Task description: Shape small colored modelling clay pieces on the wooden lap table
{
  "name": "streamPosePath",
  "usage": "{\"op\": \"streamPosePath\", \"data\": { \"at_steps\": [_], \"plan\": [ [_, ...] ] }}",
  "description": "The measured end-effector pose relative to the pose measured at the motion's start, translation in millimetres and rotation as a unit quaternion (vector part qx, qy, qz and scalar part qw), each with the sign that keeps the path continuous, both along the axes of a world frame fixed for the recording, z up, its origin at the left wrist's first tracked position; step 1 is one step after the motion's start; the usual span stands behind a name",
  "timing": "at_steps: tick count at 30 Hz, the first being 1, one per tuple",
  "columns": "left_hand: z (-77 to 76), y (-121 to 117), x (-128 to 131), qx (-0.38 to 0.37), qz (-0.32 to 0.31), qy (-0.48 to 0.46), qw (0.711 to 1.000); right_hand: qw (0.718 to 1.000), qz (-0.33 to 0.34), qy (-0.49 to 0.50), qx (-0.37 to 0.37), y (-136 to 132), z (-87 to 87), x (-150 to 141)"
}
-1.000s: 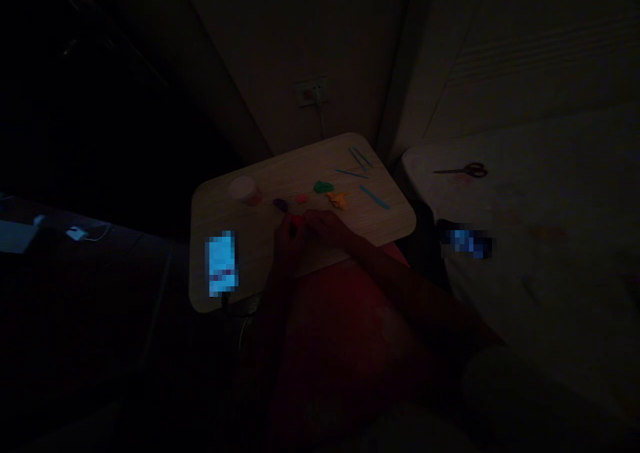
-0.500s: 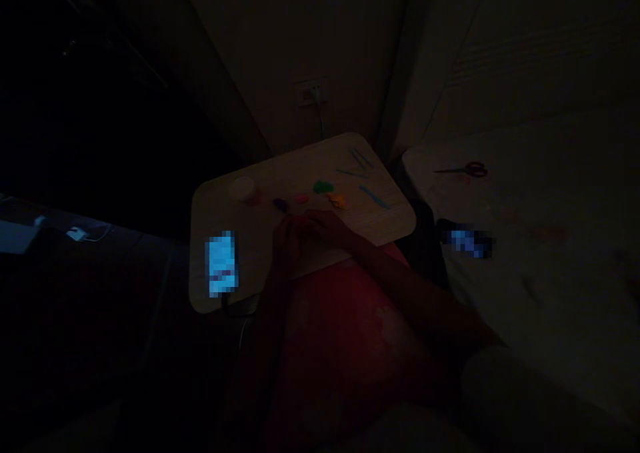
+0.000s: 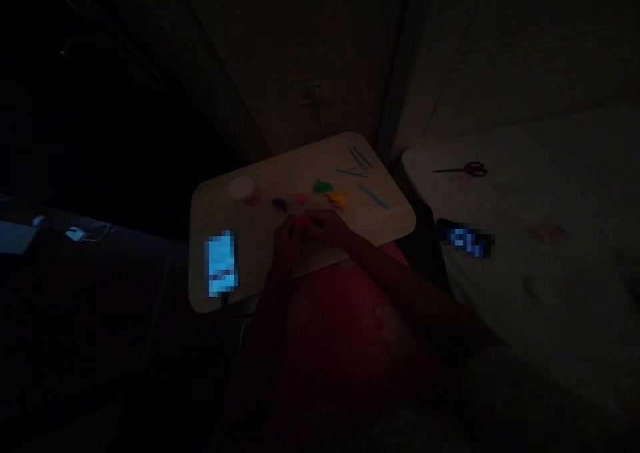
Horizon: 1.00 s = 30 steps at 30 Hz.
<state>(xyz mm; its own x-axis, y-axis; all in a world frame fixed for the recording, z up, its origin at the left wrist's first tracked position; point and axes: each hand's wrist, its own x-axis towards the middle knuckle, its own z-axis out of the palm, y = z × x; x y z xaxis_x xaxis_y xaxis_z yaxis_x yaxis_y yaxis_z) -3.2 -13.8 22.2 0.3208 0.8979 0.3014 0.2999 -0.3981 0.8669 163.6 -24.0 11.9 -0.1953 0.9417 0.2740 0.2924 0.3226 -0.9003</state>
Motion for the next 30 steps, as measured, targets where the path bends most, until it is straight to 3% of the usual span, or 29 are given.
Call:
{"op": "streamPosePath", "data": {
  "at_steps": [8, 18, 30],
  "plan": [
    [6.0, -2, 2, -0.002, 0.003, 0.018, 1.0, 1.0, -0.019, -0.004, -0.002, 0, -0.8, -1],
    [-2.3, 1, 0, -0.008, 0.071, -0.022, 0.997, 1.0, 0.014, 0.014, -0.009, -1, 0.7, -1],
    [-8.7, 4, -3, -0.012, 0.065, -0.047, 0.997, 1.0, 0.01, 0.008, -0.025, -1, 1.0, -4]
  ]
}}
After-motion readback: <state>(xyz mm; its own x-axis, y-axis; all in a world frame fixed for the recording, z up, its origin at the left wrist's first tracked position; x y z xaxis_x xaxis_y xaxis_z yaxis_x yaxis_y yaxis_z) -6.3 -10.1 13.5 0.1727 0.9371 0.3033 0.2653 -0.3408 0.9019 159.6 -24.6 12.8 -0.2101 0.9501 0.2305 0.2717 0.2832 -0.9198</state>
